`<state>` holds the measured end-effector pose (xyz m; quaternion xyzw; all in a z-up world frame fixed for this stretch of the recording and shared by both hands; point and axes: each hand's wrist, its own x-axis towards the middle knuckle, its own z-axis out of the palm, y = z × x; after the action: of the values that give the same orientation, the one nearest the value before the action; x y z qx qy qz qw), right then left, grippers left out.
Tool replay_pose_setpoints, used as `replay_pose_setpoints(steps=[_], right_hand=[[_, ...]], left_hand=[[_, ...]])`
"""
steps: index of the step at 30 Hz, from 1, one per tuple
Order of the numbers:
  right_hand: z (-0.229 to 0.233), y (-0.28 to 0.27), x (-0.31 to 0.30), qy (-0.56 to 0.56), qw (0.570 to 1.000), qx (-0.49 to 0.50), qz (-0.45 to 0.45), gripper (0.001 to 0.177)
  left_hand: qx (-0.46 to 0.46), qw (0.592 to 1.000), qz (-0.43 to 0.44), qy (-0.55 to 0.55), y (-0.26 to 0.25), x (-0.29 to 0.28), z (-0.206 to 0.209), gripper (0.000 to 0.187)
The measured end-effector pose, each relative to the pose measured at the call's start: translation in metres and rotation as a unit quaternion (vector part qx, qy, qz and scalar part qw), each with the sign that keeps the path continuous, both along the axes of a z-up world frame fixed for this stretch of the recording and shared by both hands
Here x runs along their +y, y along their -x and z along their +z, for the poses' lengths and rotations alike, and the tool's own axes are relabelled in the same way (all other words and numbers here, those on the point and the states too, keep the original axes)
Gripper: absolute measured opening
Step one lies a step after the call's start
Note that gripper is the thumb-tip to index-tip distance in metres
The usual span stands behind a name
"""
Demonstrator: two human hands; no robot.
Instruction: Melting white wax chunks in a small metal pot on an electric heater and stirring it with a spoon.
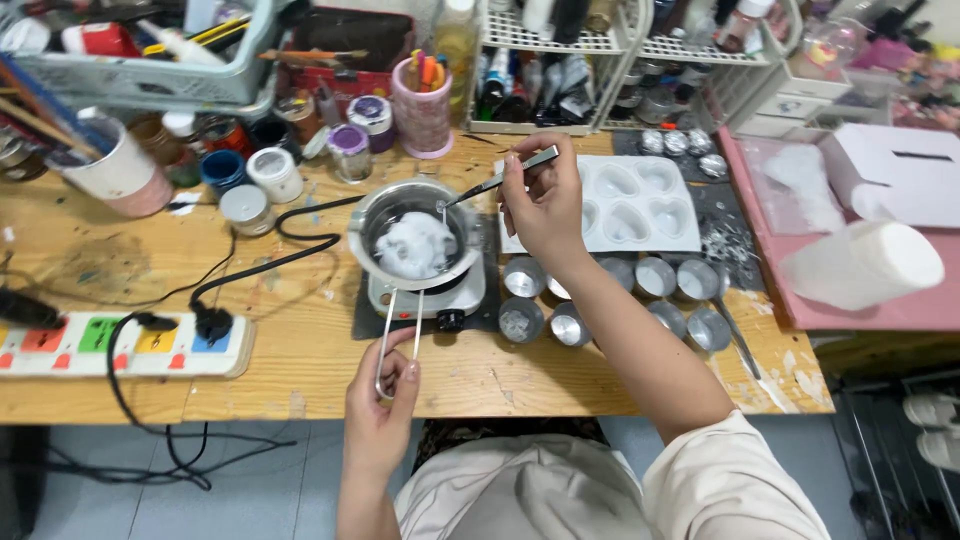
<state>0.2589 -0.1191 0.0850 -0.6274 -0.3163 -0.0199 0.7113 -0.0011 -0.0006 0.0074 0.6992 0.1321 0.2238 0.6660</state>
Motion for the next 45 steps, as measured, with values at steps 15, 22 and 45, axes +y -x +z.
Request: replay_pose_setpoints(steps=[15,22,45], right_hand=[[-0.020,-0.059,-0.252,0.001,0.941,-0.071,-0.330,0.020],[-0.074,-0.097,-0.313,0.157,0.865,-0.205,-0.431,0.019],[-0.037,-0.076,-0.291,-0.011,0.951,0.062,-0.303,0.023]], left_hand=[[0.002,1.000,0.015,0.019,0.004,0.005,-0.015,0.039],[-0.025,0.999,0.018,0.009,0.003,0.006,-0.019,0.041],[-0.017,0.999,0.023,0.022,0.000,0.006,-0.014,0.037]])
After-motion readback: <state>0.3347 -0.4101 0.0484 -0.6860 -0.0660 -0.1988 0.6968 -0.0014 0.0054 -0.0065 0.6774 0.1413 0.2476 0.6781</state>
